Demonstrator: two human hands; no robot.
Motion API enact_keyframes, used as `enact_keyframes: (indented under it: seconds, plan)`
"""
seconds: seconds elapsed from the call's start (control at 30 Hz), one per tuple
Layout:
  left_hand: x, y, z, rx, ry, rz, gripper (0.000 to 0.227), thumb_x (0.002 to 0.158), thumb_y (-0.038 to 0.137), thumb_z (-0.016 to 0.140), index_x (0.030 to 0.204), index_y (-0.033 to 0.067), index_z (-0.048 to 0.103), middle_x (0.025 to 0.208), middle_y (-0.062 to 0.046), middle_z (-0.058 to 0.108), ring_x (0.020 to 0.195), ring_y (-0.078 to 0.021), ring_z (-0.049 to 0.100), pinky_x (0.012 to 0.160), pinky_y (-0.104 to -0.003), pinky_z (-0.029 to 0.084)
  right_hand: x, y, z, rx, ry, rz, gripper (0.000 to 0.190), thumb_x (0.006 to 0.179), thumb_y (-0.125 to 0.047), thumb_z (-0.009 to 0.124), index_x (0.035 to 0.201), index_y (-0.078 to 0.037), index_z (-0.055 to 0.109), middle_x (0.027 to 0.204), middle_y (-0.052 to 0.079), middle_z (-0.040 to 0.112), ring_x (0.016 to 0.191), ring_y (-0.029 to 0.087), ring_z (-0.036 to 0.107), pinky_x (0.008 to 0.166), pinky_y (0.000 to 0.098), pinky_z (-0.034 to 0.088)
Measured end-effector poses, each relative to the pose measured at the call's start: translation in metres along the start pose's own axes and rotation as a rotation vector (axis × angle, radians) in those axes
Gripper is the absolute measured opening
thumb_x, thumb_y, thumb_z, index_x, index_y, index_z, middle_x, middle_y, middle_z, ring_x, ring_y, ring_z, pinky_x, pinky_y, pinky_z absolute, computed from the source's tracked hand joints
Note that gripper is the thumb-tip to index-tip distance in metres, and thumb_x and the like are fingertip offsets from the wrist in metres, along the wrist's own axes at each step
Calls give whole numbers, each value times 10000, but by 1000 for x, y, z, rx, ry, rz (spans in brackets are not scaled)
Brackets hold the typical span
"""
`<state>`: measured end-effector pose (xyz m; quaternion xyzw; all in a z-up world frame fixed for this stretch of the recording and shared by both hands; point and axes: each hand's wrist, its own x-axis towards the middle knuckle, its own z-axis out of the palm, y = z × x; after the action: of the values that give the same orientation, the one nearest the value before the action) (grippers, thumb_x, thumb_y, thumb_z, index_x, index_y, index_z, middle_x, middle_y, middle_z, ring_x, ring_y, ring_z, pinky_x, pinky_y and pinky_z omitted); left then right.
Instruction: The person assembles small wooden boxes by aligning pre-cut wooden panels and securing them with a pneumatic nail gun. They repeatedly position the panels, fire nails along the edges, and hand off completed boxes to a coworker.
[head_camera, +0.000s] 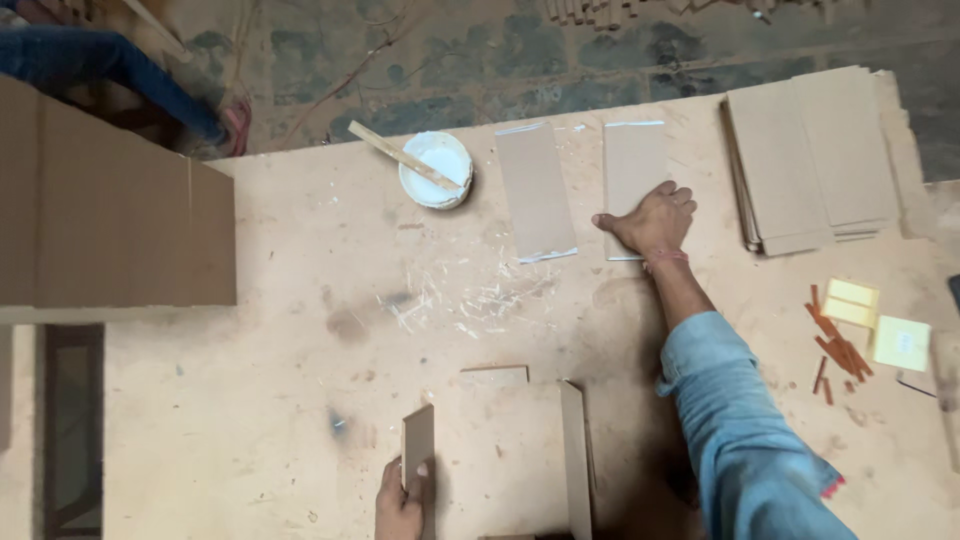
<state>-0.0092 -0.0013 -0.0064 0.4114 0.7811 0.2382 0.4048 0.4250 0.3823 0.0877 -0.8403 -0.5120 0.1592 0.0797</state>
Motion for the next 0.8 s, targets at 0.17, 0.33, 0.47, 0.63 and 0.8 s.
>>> enact_keyframes:
  seconds: [0.17, 0.33, 0.47, 0.63, 0.8]
  plan:
    - [-10, 41, -6, -131, -31, 13, 403, 940, 234, 630, 1277, 12, 620, 1234, -165, 662, 1072, -272, 705, 880, -365, 580, 2, 38, -3, 0, 27, -8, 1266, 506, -535, 1016, 1349, 166, 383, 1231, 326, 577, 1148, 442, 579, 978, 464, 495]
    - [-18, 64, -19, -86, -84, 81, 445, 927, 233, 644, 1324, 37, 606, 1259, -179, 648, 1106, -314, 680, 908, -377, 556, -2, 96, -10, 153, 8, -40, 884, 615, -328, 1026, 1212, 114, 547, 1092, 279, 695, 1009, 372, 701, 885, 410, 565]
    - [-15, 79, -22, -59, -59, 284, 495, 931, 221, 653, 1370, 11, 564, 1287, -221, 618, 1188, -376, 616, 998, -413, 503, -14, 102, -25, 107, 40, -74, 631, 699, -228, 939, 1135, 72, 596, 1040, 250, 718, 976, 361, 720, 852, 434, 577]
    - [-9, 88, -29, -33, -83, 426, 569, 921, 203, 684, 1426, -8, 527, 1328, -248, 597, 1256, -412, 557, 1078, -442, 440, -68, 62, -50, -29, 143, -389, 309, 845, -64, 751, 1104, 37, 617, 945, 255, 727, 922, 395, 723, 850, 461, 588]
    - [9, 104, -29, -50, -82, 485, 641, 905, 135, 683, 1487, -5, 454, 1419, -251, 548, 1324, -413, 509, 1121, -447, 396, -180, 0, -75, -127, 6, -658, 383, 883, -109, 740, 1217, 3, 590, 800, 197, 656, 816, 371, 626, 754, 506, 522]
